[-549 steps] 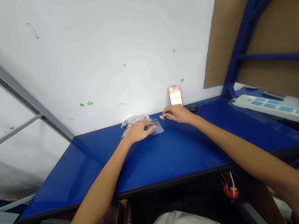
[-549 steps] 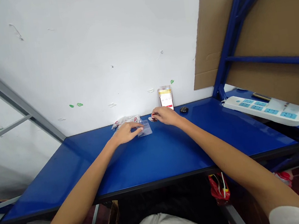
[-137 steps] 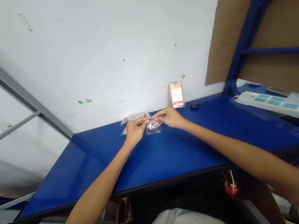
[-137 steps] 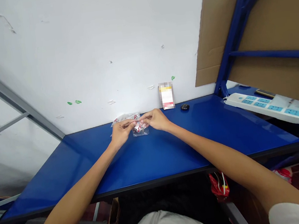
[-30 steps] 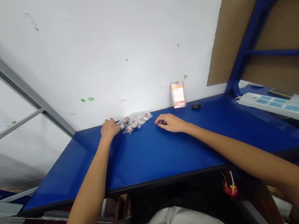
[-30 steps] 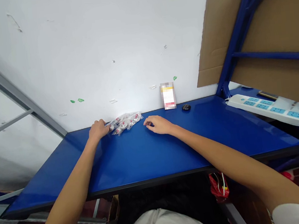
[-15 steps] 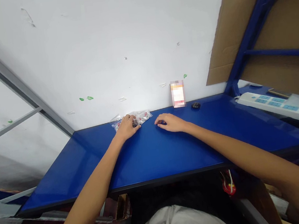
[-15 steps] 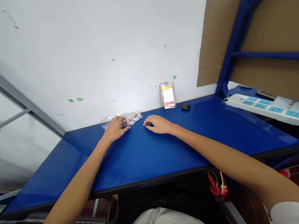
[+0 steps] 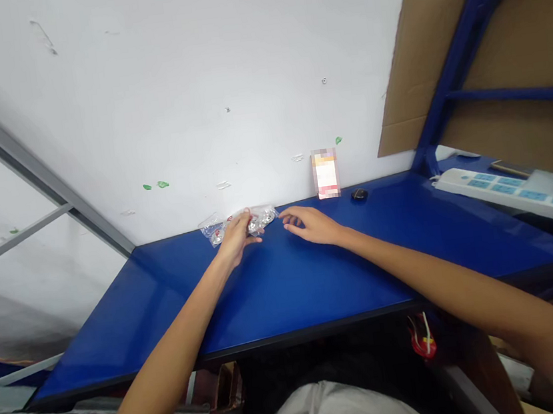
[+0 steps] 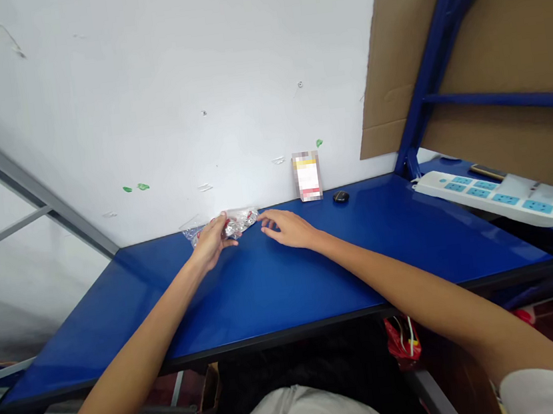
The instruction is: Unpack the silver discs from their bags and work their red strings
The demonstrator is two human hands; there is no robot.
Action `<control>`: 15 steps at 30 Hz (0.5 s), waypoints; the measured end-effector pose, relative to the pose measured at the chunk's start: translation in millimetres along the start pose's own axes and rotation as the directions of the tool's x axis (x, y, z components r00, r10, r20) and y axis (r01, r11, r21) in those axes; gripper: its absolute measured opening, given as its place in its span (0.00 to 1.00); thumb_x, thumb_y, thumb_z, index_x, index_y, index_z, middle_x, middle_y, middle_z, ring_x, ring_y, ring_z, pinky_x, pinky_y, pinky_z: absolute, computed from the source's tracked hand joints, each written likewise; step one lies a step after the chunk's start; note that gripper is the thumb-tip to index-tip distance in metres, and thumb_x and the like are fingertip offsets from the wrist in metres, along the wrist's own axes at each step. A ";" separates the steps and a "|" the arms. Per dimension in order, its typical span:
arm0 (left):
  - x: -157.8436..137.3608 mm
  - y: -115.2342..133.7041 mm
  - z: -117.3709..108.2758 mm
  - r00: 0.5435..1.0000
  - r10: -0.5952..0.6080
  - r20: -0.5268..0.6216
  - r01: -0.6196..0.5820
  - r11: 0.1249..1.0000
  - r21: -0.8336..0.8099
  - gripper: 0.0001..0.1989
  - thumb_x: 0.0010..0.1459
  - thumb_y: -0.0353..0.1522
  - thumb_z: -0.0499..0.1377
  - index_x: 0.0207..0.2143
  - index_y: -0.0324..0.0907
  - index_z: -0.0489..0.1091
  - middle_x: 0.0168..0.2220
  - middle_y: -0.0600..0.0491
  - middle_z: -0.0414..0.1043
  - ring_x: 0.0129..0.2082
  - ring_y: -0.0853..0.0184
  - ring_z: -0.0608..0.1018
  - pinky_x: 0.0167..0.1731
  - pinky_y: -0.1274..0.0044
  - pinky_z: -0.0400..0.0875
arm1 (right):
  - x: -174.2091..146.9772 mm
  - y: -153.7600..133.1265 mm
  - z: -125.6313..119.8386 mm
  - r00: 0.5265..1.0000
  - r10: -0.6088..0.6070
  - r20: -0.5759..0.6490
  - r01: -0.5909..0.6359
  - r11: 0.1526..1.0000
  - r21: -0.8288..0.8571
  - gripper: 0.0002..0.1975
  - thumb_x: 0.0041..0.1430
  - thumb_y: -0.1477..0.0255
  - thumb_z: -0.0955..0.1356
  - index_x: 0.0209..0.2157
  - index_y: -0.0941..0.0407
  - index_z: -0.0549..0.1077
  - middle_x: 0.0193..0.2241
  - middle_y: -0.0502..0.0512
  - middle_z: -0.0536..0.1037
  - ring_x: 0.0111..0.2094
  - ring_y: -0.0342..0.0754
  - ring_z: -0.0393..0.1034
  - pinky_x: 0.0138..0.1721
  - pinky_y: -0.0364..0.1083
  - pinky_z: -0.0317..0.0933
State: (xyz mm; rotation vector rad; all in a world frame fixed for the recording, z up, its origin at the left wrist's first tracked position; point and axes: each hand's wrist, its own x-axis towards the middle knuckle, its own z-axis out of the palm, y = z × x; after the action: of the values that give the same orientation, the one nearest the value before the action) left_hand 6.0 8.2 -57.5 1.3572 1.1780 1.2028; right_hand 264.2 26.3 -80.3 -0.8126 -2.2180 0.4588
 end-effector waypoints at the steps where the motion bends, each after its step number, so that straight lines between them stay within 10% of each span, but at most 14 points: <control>1: -4.0 0.1 6.7 0.997 -0.046 0.069 0.049 0.998 -0.050 0.27 0.68 0.56 0.59 0.48 0.40 0.72 0.38 0.47 0.77 0.34 0.63 0.83 0.29 0.74 0.80 | -0.2 -3.6 0.0 0.999 -0.006 -0.041 0.006 1.000 0.007 0.16 0.71 0.69 0.69 0.58 0.53 0.73 0.48 0.57 0.82 0.43 0.50 0.79 0.48 0.50 0.72; 7: -19.4 -0.4 24.9 0.945 -0.070 0.319 0.096 0.993 -0.066 0.24 0.64 0.50 0.67 0.50 0.42 0.69 0.37 0.49 0.78 0.29 0.64 0.84 0.29 0.71 0.83 | -0.6 -18.5 0.7 0.968 0.052 -0.245 -0.037 0.997 0.067 0.33 0.64 0.58 0.75 0.65 0.52 0.65 0.58 0.63 0.75 0.50 0.54 0.77 0.51 0.53 0.73; 15: -17.1 0.9 19.7 0.934 -0.048 0.353 0.053 0.999 -0.003 0.20 0.57 0.38 0.71 0.47 0.42 0.70 0.33 0.51 0.78 0.30 0.62 0.83 0.30 0.71 0.81 | 7.7 -5.3 -4.1 0.971 0.230 -0.065 -0.181 0.886 0.427 0.14 0.67 0.58 0.72 0.43 0.55 0.81 0.32 0.54 0.84 0.31 0.49 0.79 0.37 0.49 0.75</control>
State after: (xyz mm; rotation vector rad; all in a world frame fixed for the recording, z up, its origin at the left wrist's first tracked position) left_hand 24.8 -9.9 -59.7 1.4529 0.9397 0.8803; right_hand 260.9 27.9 -70.7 -0.8167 -1.8376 0.9333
